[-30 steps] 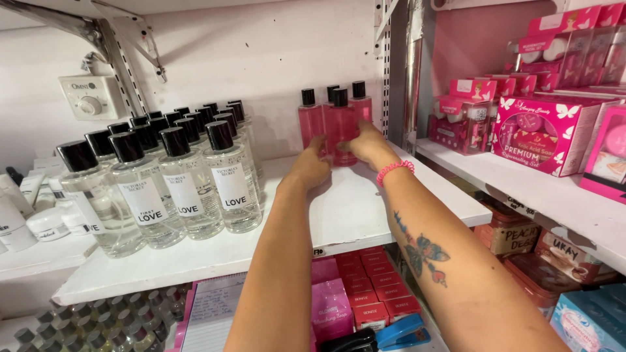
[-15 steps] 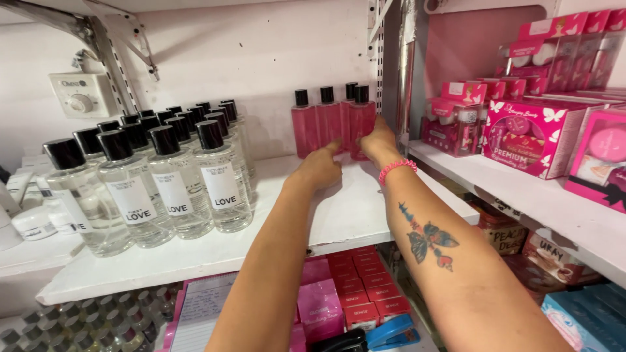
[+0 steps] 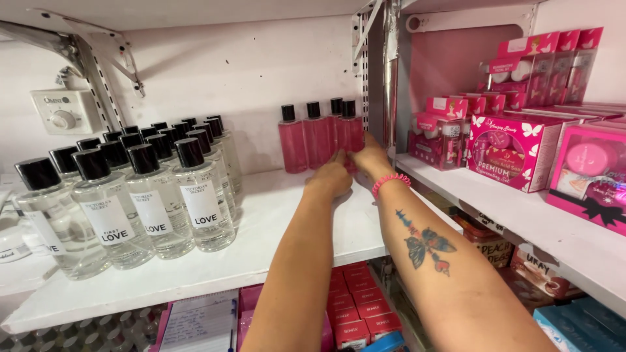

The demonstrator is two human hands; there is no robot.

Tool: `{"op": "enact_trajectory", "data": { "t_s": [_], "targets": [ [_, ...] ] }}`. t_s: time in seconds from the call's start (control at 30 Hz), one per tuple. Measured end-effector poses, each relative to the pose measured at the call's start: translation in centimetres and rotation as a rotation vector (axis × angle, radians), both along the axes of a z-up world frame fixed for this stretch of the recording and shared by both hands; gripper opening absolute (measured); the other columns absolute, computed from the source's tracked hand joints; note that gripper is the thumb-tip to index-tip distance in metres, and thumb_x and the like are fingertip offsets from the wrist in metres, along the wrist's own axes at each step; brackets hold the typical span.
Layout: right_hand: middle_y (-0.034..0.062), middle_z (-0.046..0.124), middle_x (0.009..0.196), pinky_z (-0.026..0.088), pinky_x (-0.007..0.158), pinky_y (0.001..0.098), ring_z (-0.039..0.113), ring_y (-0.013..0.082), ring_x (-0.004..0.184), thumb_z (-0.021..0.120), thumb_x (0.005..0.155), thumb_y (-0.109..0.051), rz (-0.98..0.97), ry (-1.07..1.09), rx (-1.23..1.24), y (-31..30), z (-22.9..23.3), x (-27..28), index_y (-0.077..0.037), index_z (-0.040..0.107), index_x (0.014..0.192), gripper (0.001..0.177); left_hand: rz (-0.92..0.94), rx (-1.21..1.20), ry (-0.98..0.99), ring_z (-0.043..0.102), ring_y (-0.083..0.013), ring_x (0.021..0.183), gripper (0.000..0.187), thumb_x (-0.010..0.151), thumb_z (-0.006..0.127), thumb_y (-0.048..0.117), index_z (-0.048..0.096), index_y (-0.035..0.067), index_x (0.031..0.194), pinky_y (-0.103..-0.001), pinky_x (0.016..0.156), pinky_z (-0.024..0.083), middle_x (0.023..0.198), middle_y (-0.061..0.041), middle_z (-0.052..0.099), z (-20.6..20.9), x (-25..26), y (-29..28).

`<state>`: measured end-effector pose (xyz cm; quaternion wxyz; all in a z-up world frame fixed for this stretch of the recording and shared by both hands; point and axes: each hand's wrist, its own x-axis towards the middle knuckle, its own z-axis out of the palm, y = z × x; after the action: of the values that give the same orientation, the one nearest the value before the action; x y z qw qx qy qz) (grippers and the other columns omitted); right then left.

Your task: The person repeatedly picks up pink bottles from a green basket and places them onto a white shelf next to clear bottles. They arrange the bottles in neat rows, adjusting their positions to align them with the existing stock.

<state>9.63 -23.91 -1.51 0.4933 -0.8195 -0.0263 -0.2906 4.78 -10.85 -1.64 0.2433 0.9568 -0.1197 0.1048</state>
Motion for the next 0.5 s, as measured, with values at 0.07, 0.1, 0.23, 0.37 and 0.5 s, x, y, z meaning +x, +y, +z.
{"op": "enact_trajectory", "data": {
  "t_s": [0.07,0.1,0.23,0.37,0.5],
  "targets": [
    [0.0247,0.049,0.147,0.045,0.11,0.0408,0.052,0.0366,0.135,0.079,0.082,-0.02,-0.071,0.14,-0.089,1.0,1.4,-1.0,-0.011,0.033,0.154,0.086,0.047,0.062,0.043,0.028,-0.0321,0.155,0.081,0.094,0.046,0.022,0.009,0.03,0.166,-0.07,0.121,0.018,0.172,0.002,0.019,1.0,-1.2,0.6],
    [0.03,0.031,0.157,0.039,0.116,0.0429,0.04,0.042,0.143,0.08,0.083,-0.019,-0.146,0.283,-0.176,1.5,1.8,-1.7,-0.01,0.01,0.163,0.106,0.091,0.126,0.089,0.025,-0.0332,0.157,0.081,0.097,0.045,0.024,0.007,0.031,0.168,-0.073,0.122,0.013,0.172,-0.001,0.02,1.3,-1.9,0.9],
    [0.023,-0.001,0.169,0.025,0.122,0.0532,0.007,0.0417,0.155,0.076,0.088,-0.025,-0.192,0.37,-0.405,2.0,1.5,-2.1,-0.009,-0.004,0.163,0.111,0.192,0.192,0.047,0.003,-0.035,0.16,0.071,0.101,0.037,0.037,0.005,0.03,0.164,-0.075,0.122,0.007,0.173,0.007,0.005,1.7,-3.2,1.6],
    [0.0218,-0.001,0.17,0.013,0.126,0.0572,-0.003,0.0414,0.157,0.059,0.096,-0.057,-0.086,0.23,-0.769,-0.3,0.2,-7.7,-0.006,0.004,0.162,0.1,0.27,0.339,0.126,-0.004,-0.0411,0.158,0.087,0.097,0.048,0.033,-0.002,0.016,0.167,-0.077,0.117,0.006,0.174,-0.005,-0.003,2.2,-6.8,2.4],
    [0.0048,-0.002,0.172,0.01,0.123,0.0595,-0.007,0.0297,0.159,0.044,0.095,-0.066,-0.002,0.232,-0.786,-1.5,0.1,-17.0,-0.021,0.005,0.163,0.091,0.309,0.373,0.173,-0.01,-0.0392,0.158,0.084,0.099,0.046,0.036,0.0,0.016,0.166,-0.077,0.117,0.004,0.174,-0.003,-0.008,2.7,-10.7,3.0]
  ]
}}
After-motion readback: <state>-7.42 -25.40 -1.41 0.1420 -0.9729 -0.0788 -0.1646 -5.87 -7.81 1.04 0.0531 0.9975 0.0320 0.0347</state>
